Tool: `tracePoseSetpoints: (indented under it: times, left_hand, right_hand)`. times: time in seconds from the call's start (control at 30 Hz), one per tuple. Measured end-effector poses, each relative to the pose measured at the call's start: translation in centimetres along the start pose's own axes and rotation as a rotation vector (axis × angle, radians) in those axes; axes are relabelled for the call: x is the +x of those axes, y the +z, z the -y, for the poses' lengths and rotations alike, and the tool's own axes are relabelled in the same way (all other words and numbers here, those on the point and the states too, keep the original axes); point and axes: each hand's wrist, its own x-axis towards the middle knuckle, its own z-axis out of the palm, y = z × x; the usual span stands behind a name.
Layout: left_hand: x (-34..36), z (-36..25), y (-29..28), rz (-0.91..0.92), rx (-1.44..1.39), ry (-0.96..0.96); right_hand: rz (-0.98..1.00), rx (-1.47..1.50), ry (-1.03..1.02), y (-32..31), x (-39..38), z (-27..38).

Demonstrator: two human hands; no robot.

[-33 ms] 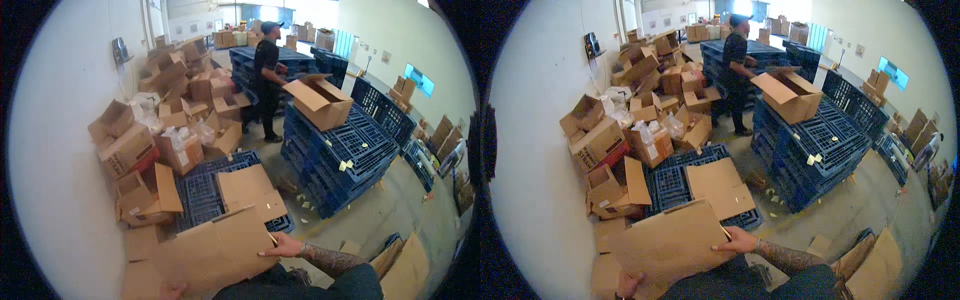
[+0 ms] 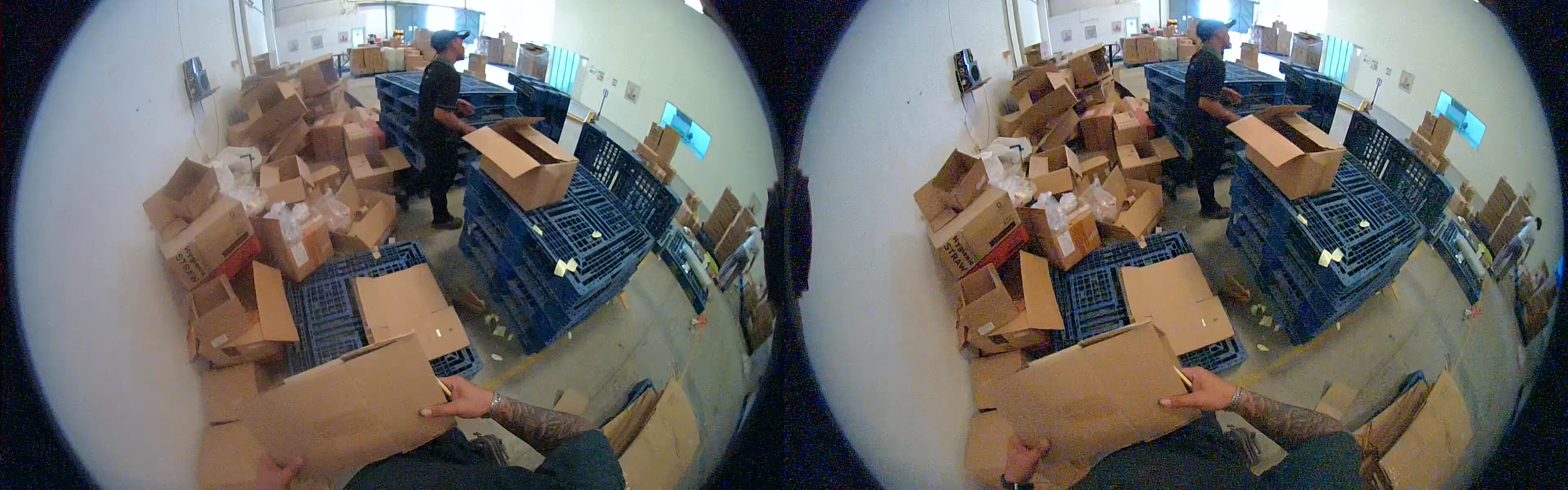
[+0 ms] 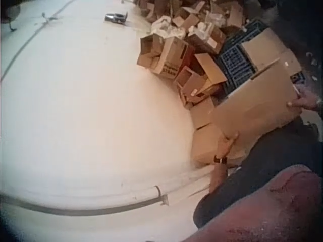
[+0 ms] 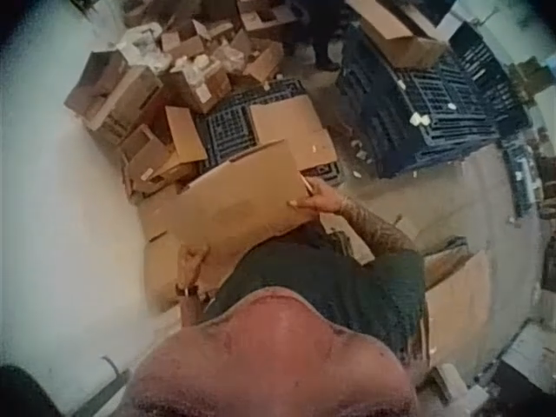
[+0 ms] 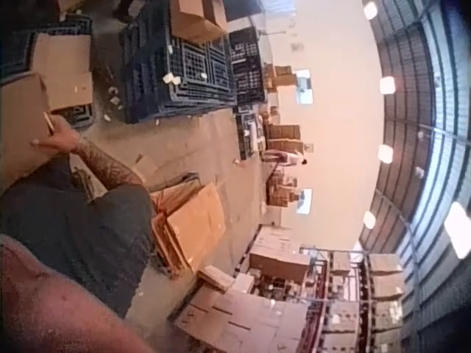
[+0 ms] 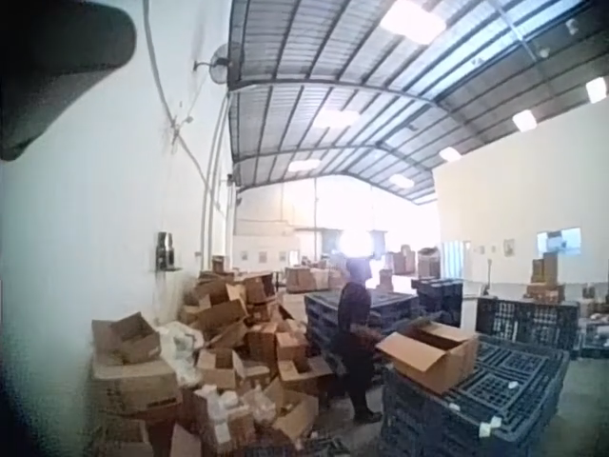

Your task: Break down cardboard boxes using a utility knife in a warehouse.

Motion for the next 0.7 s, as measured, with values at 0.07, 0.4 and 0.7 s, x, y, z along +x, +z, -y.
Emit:
tracePoseSetpoints:
  times: [0.07,0.4,0.7]
  left_hand:
    - [1.6,1.1,2.2,-0.559,0.356,0.343]
    - [5.8,-0.9,2.8,0.197,1.046,0.472]
    - [3.1,-3.2,6.0,0.069,0.602,0.364]
  right_hand:
    - [0.101,-0.24,-0.02,0.1,1.0,0.2]
    - [0.368,-0.601,-0.306,2.4,3.1,0.1]
    - [-0.294,-1.049,-0.223,-9.1,-5.1,5.0]
